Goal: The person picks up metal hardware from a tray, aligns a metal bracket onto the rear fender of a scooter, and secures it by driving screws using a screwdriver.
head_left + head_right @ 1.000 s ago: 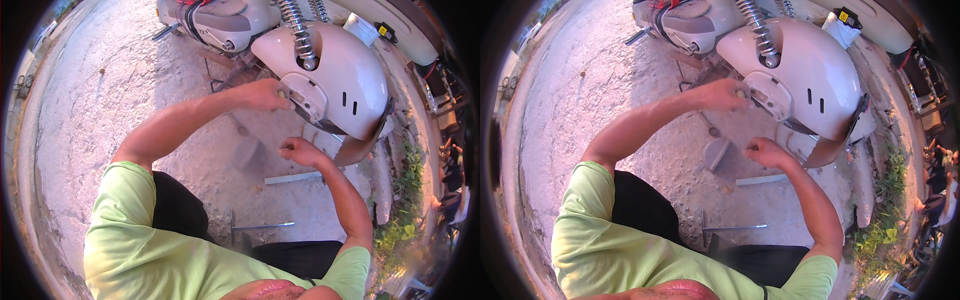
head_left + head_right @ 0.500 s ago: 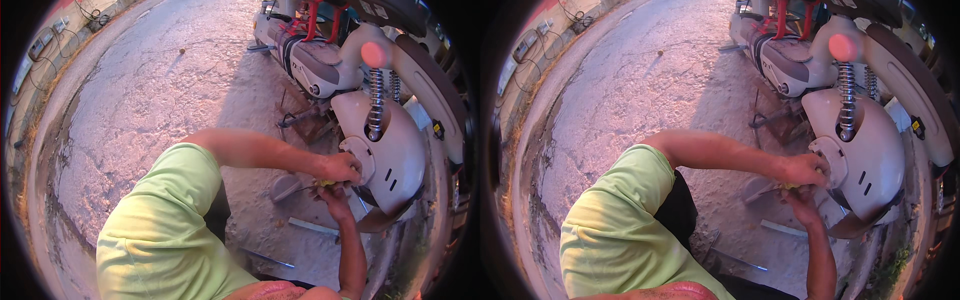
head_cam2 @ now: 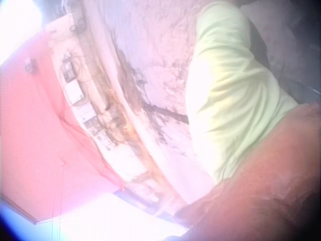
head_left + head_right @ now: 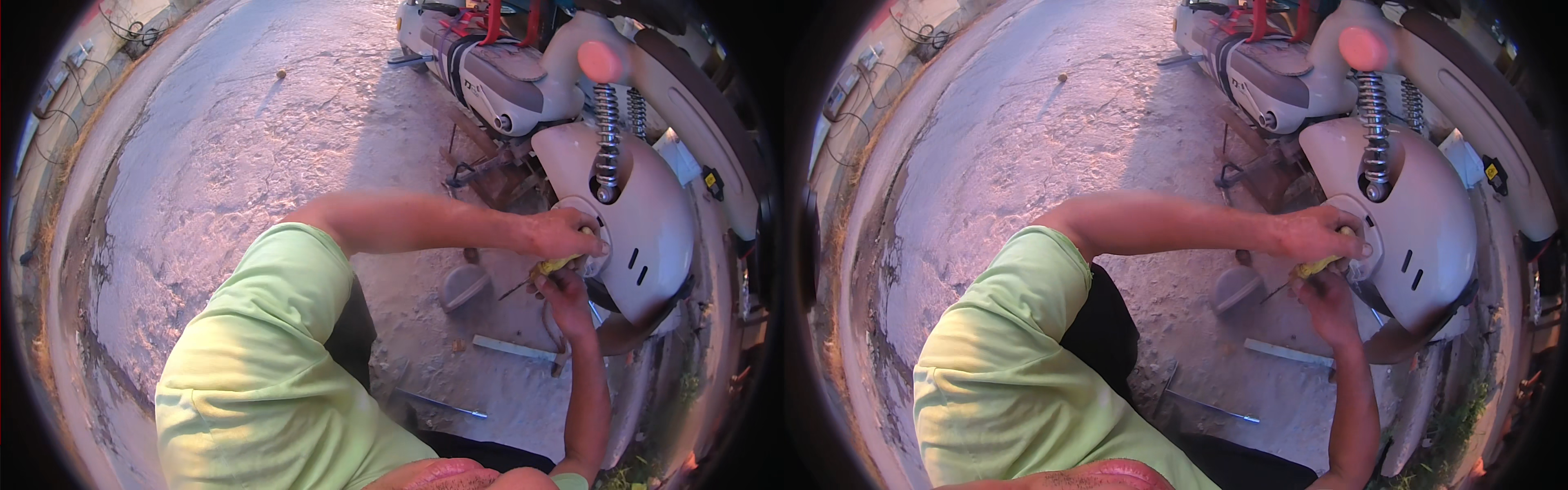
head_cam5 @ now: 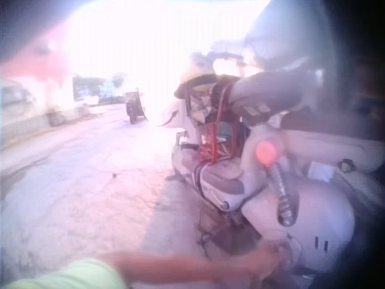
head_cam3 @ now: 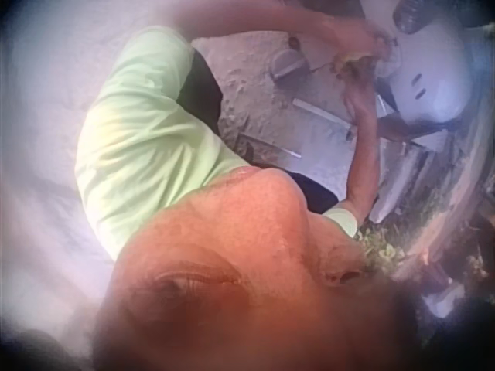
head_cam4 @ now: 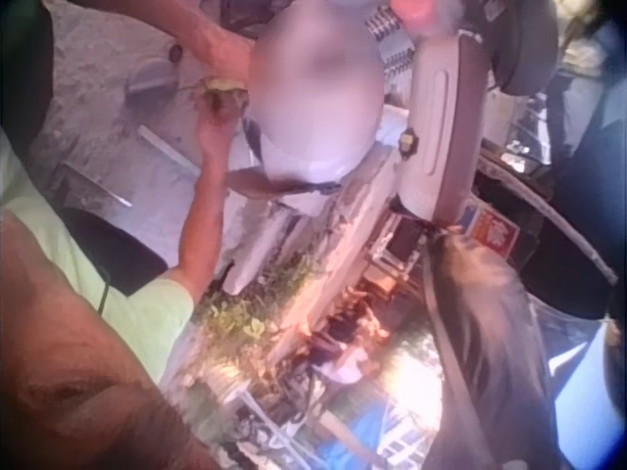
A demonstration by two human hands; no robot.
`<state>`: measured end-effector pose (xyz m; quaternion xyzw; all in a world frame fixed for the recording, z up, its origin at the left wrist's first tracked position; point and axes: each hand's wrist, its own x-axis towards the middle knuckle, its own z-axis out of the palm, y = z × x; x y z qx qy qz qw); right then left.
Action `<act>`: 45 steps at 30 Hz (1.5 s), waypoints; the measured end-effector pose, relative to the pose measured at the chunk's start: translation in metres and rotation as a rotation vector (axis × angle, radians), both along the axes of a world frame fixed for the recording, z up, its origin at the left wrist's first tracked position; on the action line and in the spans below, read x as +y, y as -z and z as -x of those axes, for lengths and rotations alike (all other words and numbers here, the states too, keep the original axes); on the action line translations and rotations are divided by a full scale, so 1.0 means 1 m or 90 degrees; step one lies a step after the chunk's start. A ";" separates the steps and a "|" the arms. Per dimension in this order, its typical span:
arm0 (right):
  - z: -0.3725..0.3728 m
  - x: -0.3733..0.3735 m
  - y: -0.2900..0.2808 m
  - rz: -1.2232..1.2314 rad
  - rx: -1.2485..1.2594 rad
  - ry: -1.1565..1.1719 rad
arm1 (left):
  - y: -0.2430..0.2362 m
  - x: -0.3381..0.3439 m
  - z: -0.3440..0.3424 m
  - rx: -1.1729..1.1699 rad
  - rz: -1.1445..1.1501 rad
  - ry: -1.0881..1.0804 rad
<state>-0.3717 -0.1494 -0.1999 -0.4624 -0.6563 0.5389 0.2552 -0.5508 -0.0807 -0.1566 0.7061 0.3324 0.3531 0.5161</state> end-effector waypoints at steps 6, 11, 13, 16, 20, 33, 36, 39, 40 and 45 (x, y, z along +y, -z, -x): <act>-0.013 0.018 -0.026 -0.074 -0.062 0.087 | -0.031 0.011 -0.010 -0.165 0.139 0.068; -0.018 0.034 -0.068 -0.172 -0.071 0.128 | -0.071 0.020 -0.025 -0.203 0.064 -0.001; -0.017 0.039 -0.079 -0.233 -0.074 0.177 | -0.083 0.028 -0.034 -0.217 0.047 -0.040; -0.018 0.047 -0.087 -0.285 -0.078 0.211 | -0.091 0.039 -0.044 -0.298 -0.053 -0.005; -0.026 0.053 -0.084 -0.298 -0.091 0.235 | -0.090 0.046 -0.060 -0.292 -0.038 -0.034; -0.034 0.052 -0.079 -0.307 -0.062 0.243 | -0.089 0.049 -0.072 -0.316 0.010 -0.022; -0.033 0.052 -0.080 -0.311 -0.060 0.245 | -0.088 0.049 -0.071 -0.327 0.001 -0.014; -0.033 0.051 -0.083 -0.310 -0.099 0.216 | -0.088 0.050 -0.070 -0.320 -0.027 -0.031; -0.033 0.052 -0.083 -0.301 -0.108 0.222 | -0.087 0.050 -0.070 -0.312 -0.035 -0.044; -0.033 0.053 -0.083 -0.303 -0.107 0.224 | -0.088 0.049 -0.071 -0.299 -0.008 -0.048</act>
